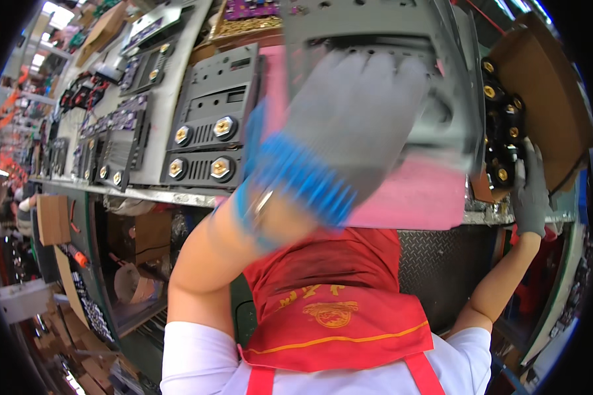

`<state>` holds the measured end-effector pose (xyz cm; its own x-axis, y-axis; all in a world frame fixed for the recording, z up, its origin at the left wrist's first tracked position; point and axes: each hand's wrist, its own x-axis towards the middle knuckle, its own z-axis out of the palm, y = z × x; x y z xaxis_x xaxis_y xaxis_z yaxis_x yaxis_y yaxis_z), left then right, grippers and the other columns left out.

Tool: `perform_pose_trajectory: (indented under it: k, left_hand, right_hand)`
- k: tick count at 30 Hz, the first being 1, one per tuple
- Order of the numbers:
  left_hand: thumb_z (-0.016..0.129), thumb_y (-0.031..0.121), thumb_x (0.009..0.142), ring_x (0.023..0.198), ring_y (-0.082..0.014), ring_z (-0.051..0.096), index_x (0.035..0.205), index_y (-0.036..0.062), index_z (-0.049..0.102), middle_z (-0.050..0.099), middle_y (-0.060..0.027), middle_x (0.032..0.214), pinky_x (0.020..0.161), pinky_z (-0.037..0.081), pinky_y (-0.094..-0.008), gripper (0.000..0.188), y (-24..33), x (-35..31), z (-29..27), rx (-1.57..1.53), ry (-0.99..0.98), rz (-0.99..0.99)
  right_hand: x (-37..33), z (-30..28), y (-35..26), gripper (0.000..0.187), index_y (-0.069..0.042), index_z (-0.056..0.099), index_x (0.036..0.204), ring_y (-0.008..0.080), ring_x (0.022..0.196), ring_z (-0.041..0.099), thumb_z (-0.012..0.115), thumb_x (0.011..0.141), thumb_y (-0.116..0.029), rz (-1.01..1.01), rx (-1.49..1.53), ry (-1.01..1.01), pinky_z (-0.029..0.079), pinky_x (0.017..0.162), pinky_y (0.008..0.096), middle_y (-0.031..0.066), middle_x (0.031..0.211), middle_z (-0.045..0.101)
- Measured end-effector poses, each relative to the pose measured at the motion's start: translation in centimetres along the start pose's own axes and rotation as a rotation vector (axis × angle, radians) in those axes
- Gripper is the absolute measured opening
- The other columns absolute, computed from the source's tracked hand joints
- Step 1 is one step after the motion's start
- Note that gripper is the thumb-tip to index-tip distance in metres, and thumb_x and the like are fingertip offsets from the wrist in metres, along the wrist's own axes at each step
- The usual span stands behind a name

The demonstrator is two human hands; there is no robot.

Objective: Installing large circular components into a metal housing panel manually.

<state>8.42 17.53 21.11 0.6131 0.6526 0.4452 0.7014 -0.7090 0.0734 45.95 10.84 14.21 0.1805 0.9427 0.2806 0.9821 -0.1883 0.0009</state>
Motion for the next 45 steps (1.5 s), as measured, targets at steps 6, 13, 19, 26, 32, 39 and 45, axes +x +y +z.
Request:
perform_pose_trajectory:
  k: [6,13,19,26,32,39,45]
  left_hand:
    - [0.063,0.012,0.078,0.084,-0.0253,0.06,0.117,0.0053,0.06,0.059,-0.0075,0.09,0.086,0.049,-0.0402,0.04,5.3,-12.3,-3.6,-0.123,-0.337,-0.056]
    - [0.062,0.014,0.078,0.085,-0.023,0.06,0.111,0.0049,0.061,0.058,-0.0054,0.086,0.089,0.048,-0.0367,0.034,6.0,-15.4,1.0,-0.066,-0.499,-0.061]
    - [0.063,0.015,0.078,0.092,-0.0231,0.06,0.112,0.0066,0.061,0.056,-0.0074,0.095,0.093,0.048,-0.041,0.035,5.3,-14.4,3.0,-0.039,-0.308,-0.123]
    - [0.06,0.021,0.083,0.116,-0.0305,0.056,0.124,0.0104,0.06,0.062,-0.0103,0.118,0.106,0.039,-0.0481,0.042,6.0,-15.4,0.4,-0.052,-0.369,-0.142]
    - [0.072,0.026,0.081,0.1,-0.0277,0.062,0.116,0.0076,0.066,0.059,-0.012,0.109,0.087,0.053,-0.0404,0.04,5.6,-16.3,-2.8,-0.439,-0.188,-0.253]
    - [0.079,0.02,0.081,0.088,-0.0234,0.065,0.11,0.0055,0.068,0.058,-0.0148,0.114,0.075,0.054,-0.0309,0.034,4.6,-17.3,-0.2,-0.667,0.294,-0.369]
    - [0.069,0.022,0.089,0.076,-0.0289,0.064,0.101,-0.0025,0.063,0.062,-0.016,0.087,0.068,0.053,-0.0348,0.027,2.7,-22.5,-1.2,-0.591,0.171,-0.61]
  right_hand:
    - [-0.4,-0.9,0.2,0.043,-0.013,0.048,0.141,0.0337,0.128,0.051,0.052,0.098,-0.016,0.127,0.089,-0.029,0.042,0.103,0.0399,0.0167,0.14,0.051]
    - [0.2,-2.2,-4.9,0.045,-0.02,0.053,0.135,0.033,0.117,0.058,0.062,0.091,-0.02,0.267,-0.141,0.13,0.048,0.095,0.042,0.0162,0.126,0.058]
    - [-3.1,-1.1,-12.1,0.041,-0.006,0.06,0.125,0.0131,0.097,0.059,0.07,0.085,-0.006,-0.026,0.716,0.236,0.049,0.086,0.0269,0.0069,0.117,0.059]
    - [-7.5,-3.0,-19.9,0.059,-0.003,0.051,0.127,0.0159,0.11,0.06,0.074,0.074,0.004,-0.252,1.258,-0.421,0.047,0.097,0.0305,0.0065,0.116,0.061]
    - [-8.4,-2.1,-22.2,0.06,-0.003,0.049,0.127,0.0148,0.113,0.059,0.078,0.074,0.002,-0.238,1.45,-0.552,0.048,0.098,0.0302,0.0092,0.121,0.06]
    - [-8.1,-4.0,-24.1,0.058,-0.002,0.049,0.127,0.0152,0.111,0.059,0.077,0.076,0.001,-0.292,1.52,-0.777,0.049,0.095,0.0283,0.0094,0.125,0.057]
    - [-8.1,1.0,-24.5,0.049,0.0,0.054,0.12,0.0113,0.089,0.062,0.076,0.077,-0.003,-0.284,1.252,-0.475,0.052,0.078,0.0261,0.0084,0.102,0.062]
